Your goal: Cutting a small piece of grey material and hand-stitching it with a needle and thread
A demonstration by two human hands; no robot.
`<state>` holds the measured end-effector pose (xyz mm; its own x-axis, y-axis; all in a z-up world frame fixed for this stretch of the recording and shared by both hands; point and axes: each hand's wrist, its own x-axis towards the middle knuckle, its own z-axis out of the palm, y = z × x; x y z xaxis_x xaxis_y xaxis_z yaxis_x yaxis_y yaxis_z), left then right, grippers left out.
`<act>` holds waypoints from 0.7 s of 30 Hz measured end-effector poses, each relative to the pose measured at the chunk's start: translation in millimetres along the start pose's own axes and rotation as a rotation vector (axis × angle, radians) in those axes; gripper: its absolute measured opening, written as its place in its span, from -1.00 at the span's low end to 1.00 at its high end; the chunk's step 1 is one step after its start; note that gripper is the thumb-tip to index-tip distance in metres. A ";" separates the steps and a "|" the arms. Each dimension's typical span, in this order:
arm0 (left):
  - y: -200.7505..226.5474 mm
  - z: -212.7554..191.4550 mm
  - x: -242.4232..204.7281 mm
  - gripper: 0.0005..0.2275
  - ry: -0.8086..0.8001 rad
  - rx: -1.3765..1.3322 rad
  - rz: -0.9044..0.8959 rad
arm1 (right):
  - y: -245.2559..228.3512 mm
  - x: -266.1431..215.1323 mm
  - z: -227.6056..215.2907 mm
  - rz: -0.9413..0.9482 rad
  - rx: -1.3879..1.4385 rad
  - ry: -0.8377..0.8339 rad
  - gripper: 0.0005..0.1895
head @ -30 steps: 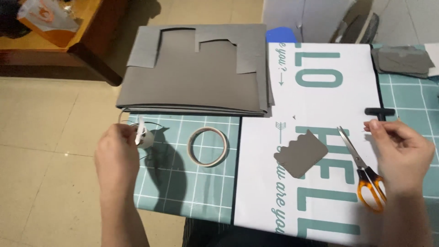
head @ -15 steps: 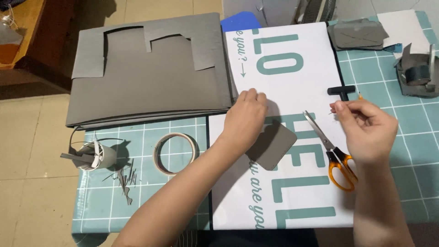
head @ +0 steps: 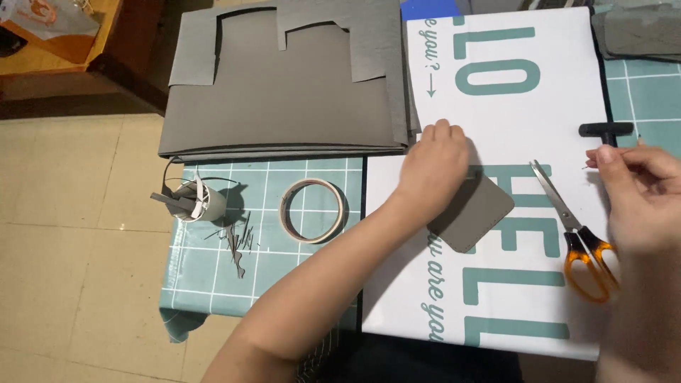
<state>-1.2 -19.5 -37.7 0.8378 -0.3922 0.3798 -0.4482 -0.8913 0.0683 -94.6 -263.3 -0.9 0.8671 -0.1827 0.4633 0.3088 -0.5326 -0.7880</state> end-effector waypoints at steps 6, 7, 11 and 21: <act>-12.6 -25.0 -0.7 -0.54 -0.100 -0.182 -0.021 | -21.4 1.2 0.7 0.122 0.007 -0.016 -0.88; -12.0 -27.5 2.4 -0.54 -0.100 -0.183 -0.021 | -18.6 0.7 0.3 0.122 0.006 -0.016 -0.88; -5.6 -8.3 11.5 -0.53 -0.134 -0.058 0.000 | -13.5 2.2 -1.5 0.133 0.022 -0.009 -0.86; -69.8 -190.6 -43.0 -0.68 -0.377 -0.645 -0.628 | -14.4 -0.7 -1.9 0.171 0.073 0.037 -0.87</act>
<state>-65.4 102.9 117.1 0.9769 -0.0354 -0.2109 0.1236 -0.7115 0.6917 -100.4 -257.0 10.8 0.8950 -0.2958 0.3339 0.1874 -0.4298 -0.8832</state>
